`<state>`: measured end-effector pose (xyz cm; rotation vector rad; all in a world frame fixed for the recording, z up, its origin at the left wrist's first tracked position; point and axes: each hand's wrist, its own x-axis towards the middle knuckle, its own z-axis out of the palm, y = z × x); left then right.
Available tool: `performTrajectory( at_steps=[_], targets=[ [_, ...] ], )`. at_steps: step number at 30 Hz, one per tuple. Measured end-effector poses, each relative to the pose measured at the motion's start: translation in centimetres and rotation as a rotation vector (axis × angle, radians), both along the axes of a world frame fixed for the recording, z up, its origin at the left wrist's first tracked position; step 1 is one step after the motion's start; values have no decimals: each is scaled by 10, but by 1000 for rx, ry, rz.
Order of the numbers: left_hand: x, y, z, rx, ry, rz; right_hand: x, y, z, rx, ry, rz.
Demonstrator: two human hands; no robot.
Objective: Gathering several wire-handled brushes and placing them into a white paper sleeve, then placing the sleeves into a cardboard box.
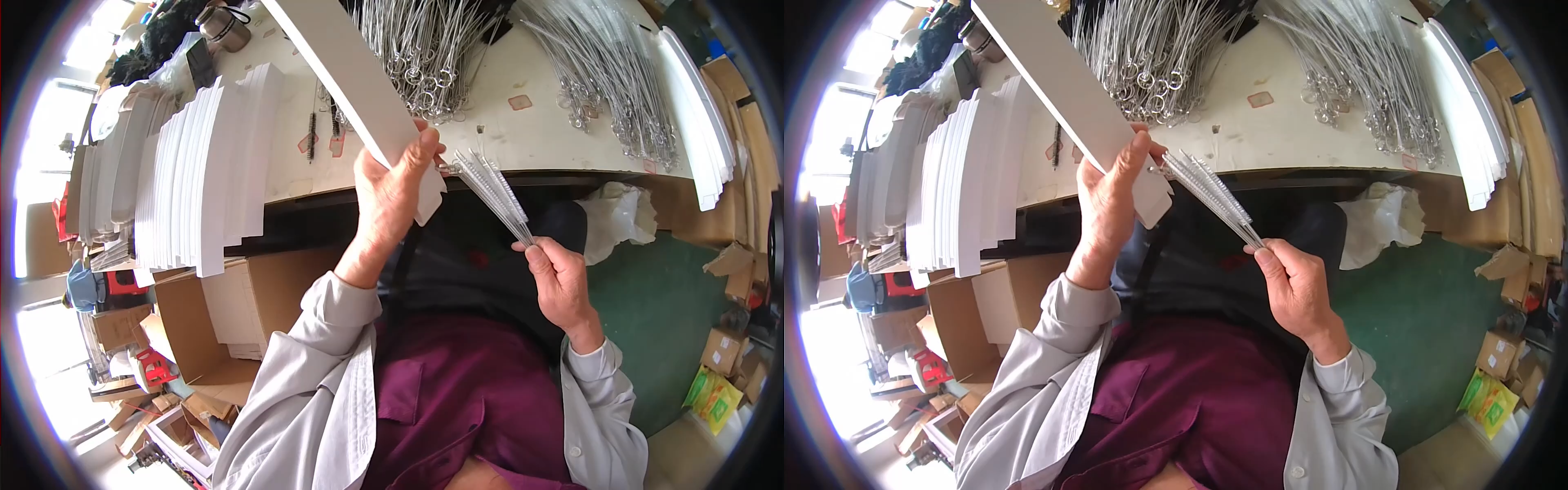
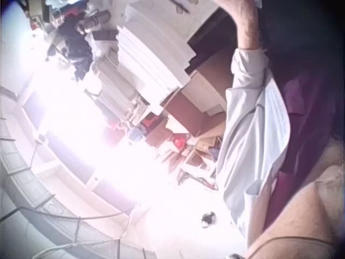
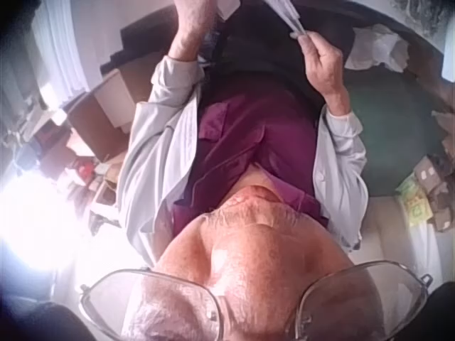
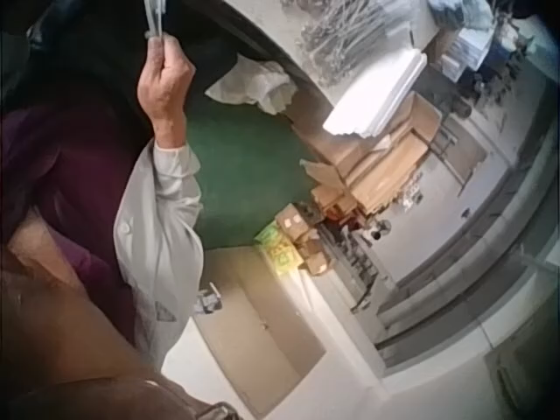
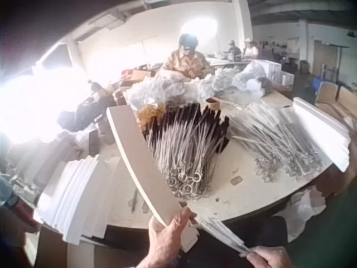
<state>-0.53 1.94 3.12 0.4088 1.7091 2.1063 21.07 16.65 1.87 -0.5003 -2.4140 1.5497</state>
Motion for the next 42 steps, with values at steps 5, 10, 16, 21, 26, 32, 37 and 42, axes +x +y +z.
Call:
performTrajectory(
  at_steps=[5, 10, 16, 21, 26, 32, 37, 42],
  targets=[
    [20, 7, -5, 9, 11, -8, -3, -6, -8, -62, 14, 6],
    [38, 10, -19, 62, 58, -15, -4, -9, -6, -368, -29, 24],
    [26, 7, -17, 93, -63, 10, 3, 1, -5, -626, -129, 48],
    [2, 3, -10, 197, -57, 58, 14, 9, -4, -684, -219, 69],
    [-10, 6, -1, 292, -77, 106, 16, 10, -1, -689, -297, 142],
    [-3, 7, 2, 297, -49, 36, 14, 12, -4, -750, -372, 212],
    [-5, 2, -3, 268, -57, 70, 20, 13, -1, -749, -360, 163],
    [-1, 7, -3, 270, -51, 59, 11, 10, -6, -771, -369, 203]
  ],
)
